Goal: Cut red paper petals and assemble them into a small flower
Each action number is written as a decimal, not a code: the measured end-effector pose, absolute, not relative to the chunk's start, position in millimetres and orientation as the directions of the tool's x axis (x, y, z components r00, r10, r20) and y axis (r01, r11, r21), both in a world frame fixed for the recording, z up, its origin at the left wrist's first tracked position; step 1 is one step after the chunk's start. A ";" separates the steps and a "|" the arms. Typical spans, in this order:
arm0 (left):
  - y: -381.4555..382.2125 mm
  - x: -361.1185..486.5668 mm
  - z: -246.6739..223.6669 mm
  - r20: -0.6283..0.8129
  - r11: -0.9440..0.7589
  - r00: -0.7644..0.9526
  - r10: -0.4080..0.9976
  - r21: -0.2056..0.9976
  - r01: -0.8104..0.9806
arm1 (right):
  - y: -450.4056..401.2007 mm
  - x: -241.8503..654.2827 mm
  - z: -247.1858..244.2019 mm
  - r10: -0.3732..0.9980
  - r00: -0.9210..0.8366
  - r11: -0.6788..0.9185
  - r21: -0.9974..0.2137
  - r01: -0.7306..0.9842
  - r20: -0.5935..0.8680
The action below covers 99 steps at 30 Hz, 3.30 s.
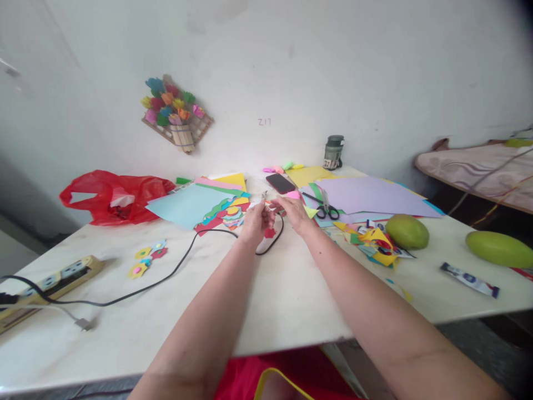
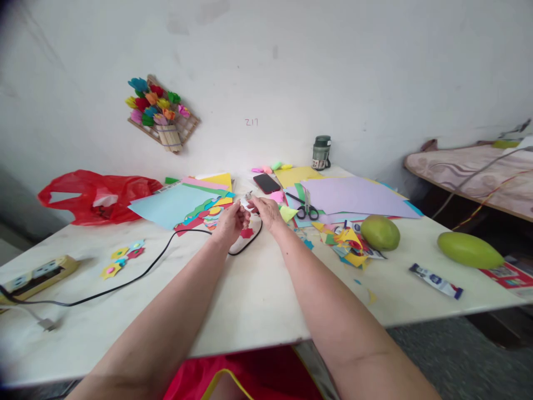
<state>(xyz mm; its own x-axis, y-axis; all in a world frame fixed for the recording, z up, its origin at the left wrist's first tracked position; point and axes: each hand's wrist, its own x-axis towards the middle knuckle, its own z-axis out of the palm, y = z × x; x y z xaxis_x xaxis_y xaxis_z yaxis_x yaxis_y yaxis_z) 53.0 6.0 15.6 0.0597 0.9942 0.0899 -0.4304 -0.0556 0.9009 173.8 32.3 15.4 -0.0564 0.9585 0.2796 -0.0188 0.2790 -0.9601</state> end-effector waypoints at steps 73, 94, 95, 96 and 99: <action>6.4 25.2 29.5 0.104 0.017 -0.092 0.990 0.569 0.822 | 39.6 175.0 6.1 0.958 0.074 0.268 -0.958 0.104 0.277; 16.9 25.5 21.1 0.162 -0.161 0.007 0.987 0.972 0.172 | 43.2 182.5 9.5 0.949 0.108 0.289 -0.955 0.064 0.295; 17.2 25.4 20.8 0.153 -0.150 -0.003 0.988 0.976 0.159 | 43.0 183.8 10.7 0.953 0.101 0.283 -0.958 0.048 0.287; 17.5 25.3 20.5 0.141 -0.138 -0.012 0.990 0.980 0.147 | 42.7 185.3 11.9 0.957 0.086 0.275 -0.961 0.031 0.276; 18.5 24.7 18.9 0.135 -0.129 -0.036 0.990 0.984 0.126 | 41.8 190.3 14.6 0.974 0.009 0.226 -0.974 -0.002 0.226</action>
<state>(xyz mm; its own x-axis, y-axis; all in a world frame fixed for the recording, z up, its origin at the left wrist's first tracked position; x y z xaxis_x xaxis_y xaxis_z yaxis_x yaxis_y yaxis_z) 24.7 18.5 18.9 -0.0364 0.9902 0.1346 0.1265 -0.1290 0.9835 190.3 41.8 14.6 0.0090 0.9740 0.2264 -0.0017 0.2265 -0.9740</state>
